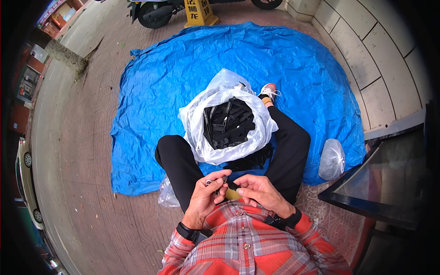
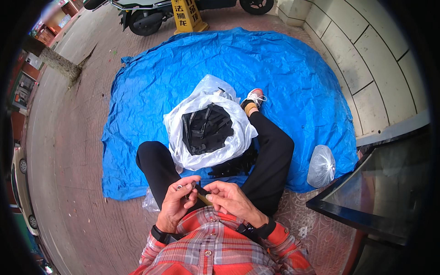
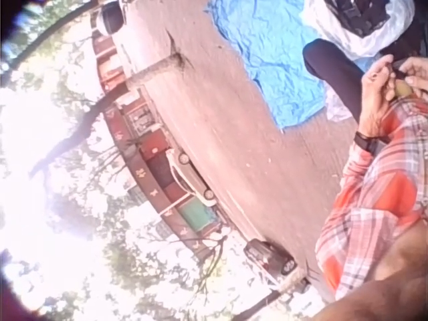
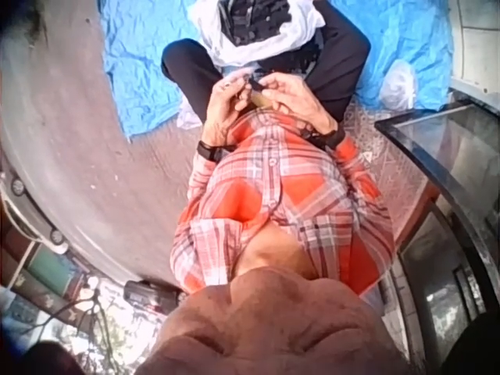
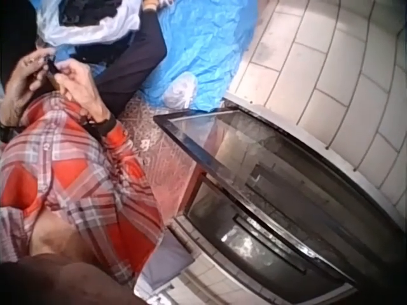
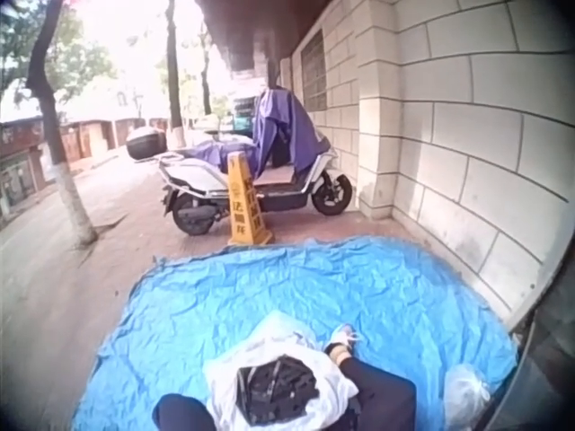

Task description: Assembling small black plastic buckles or strap connectors while sitting on a tarp outdoors.

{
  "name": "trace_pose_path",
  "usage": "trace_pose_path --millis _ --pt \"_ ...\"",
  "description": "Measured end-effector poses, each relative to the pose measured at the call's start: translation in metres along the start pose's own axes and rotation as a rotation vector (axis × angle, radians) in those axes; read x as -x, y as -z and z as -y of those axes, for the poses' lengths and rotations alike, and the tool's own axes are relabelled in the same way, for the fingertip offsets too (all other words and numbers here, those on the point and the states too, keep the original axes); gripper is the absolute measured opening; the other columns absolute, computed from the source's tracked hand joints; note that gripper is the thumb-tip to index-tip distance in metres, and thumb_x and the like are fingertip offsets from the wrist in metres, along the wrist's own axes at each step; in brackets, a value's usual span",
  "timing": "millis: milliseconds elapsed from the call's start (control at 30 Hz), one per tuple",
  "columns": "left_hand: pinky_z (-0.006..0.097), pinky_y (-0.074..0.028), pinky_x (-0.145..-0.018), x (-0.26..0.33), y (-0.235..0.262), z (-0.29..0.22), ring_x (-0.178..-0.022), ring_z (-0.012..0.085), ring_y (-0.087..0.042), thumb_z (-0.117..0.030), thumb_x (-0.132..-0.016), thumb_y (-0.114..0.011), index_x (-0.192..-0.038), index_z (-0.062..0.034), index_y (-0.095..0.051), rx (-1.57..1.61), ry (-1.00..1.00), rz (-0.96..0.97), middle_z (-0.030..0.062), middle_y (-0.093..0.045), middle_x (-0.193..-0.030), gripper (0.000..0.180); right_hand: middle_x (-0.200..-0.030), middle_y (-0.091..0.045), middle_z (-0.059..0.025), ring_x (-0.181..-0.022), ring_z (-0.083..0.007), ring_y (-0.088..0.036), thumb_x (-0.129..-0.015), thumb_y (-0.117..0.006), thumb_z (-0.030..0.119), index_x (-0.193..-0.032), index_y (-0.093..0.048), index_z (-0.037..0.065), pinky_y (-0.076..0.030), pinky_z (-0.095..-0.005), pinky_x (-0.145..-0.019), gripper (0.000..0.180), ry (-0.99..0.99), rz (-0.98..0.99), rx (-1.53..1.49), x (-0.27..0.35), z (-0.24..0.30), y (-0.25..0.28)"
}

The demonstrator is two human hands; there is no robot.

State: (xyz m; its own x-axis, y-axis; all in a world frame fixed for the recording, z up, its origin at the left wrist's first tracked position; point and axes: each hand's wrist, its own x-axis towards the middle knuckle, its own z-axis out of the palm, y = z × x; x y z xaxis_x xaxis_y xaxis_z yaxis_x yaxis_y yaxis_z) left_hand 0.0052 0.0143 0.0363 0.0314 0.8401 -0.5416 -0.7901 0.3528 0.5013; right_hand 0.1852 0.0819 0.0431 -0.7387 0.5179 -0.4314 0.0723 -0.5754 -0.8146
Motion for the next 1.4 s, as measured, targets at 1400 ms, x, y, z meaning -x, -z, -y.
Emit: trace_pose_path --millis 1400 --pt "0.023 -0.045 -0.066 0.025 0.009 0.01 -0.07 0.0111 -0.057 0.004 -0.066 -0.072 -0.083 0.0019 -0.062 -0.608 -0.403 0.191 0.0094 -0.063 -0.08 0.02 -0.064 -0.053 0.0016 -0.052 -0.0017 -0.043 -0.085 -0.055 0.015 -0.078 -0.057 0.0 -0.034 -0.0178 -0.047 0.016 -0.216 0.322 0.184 -0.004 0.036 -0.008"
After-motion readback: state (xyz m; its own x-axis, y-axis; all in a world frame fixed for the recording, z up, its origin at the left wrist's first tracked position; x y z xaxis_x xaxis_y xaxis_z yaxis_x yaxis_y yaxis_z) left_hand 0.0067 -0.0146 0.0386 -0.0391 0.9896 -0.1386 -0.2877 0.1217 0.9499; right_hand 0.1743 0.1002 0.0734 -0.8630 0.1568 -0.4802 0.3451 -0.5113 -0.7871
